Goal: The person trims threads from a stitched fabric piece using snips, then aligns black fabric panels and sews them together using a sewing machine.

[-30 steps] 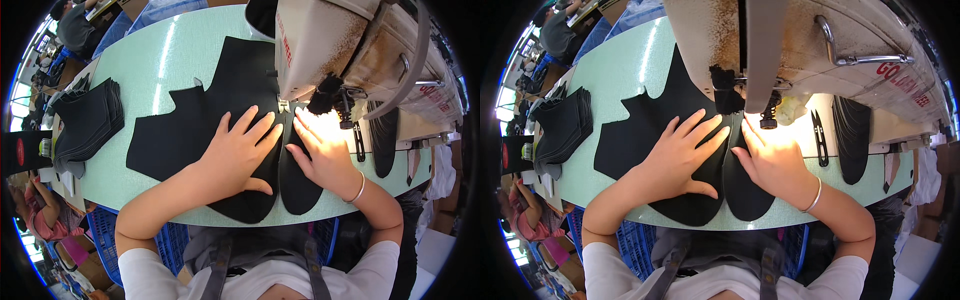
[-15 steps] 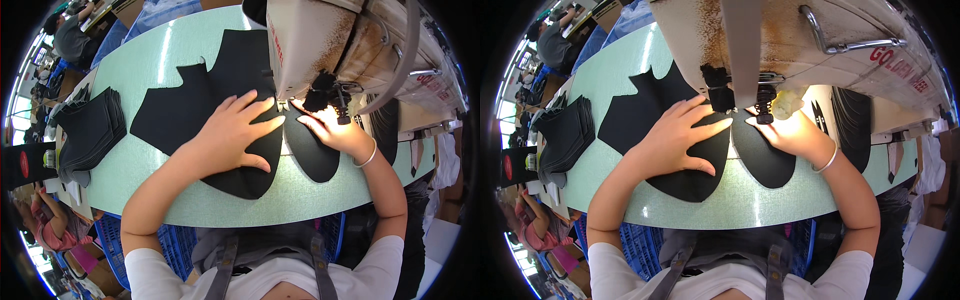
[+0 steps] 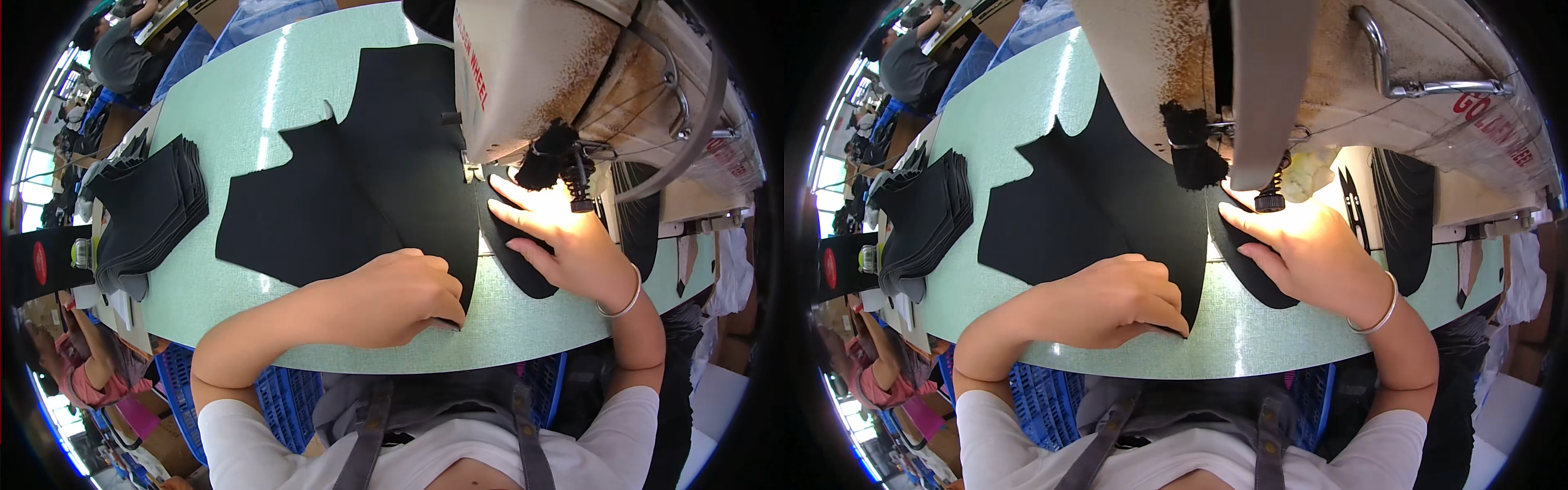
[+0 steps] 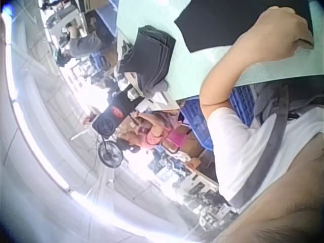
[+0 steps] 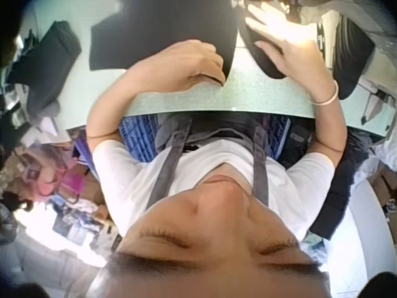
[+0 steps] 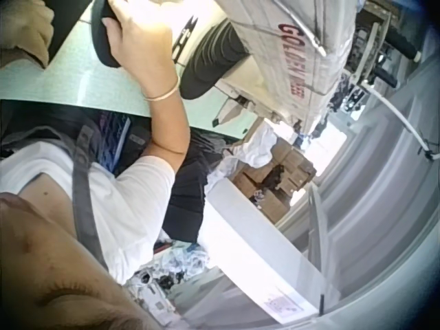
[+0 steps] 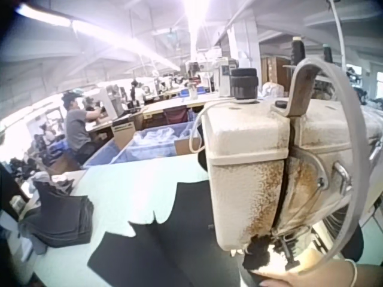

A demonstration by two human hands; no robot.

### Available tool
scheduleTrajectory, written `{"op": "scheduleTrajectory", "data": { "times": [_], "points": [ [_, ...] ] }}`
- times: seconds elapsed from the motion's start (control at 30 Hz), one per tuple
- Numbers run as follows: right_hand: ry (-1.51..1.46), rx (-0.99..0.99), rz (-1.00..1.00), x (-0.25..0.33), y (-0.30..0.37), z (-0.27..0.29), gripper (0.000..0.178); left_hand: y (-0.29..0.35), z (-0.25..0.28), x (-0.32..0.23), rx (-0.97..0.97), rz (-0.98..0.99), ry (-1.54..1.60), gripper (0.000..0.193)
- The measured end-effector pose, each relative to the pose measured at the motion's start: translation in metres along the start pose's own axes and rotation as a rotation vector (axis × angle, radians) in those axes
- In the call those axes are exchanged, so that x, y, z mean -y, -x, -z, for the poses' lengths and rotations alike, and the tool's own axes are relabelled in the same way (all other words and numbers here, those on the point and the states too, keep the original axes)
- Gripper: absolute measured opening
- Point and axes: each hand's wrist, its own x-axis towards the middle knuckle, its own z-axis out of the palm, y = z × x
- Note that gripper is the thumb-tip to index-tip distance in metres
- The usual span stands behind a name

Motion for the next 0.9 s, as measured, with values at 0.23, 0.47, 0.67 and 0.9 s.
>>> {"op": "scheduleTrajectory", "data": {
  "times": [0.23, 0.47, 0.67, 0.9],
  "points": [
    [0.017, -0.170, 0.051, -0.015, -0.005, -0.015, 0.044, -0.006, 0.001, 0.002, -0.027, 0.044, -0.048, 0.009],
    [0.031, -0.297, 0.126, -0.025, -0.011, -0.021, 0.044, -0.009, 0.004, 0.006, -0.107, 0.057, -0.216, 0.008],
    [0.122, -0.273, 0.150, -0.033, -0.009, -0.026, 0.050, -0.009, 0.010, 0.009, -0.154, 0.063, -0.276, 0.014],
    [0.140, -0.181, 0.103, -0.036, -0.006, -0.023, 0.052, -0.014, 0.006, 0.017, -0.286, 0.015, -0.343, 0.024]
  ]
}}
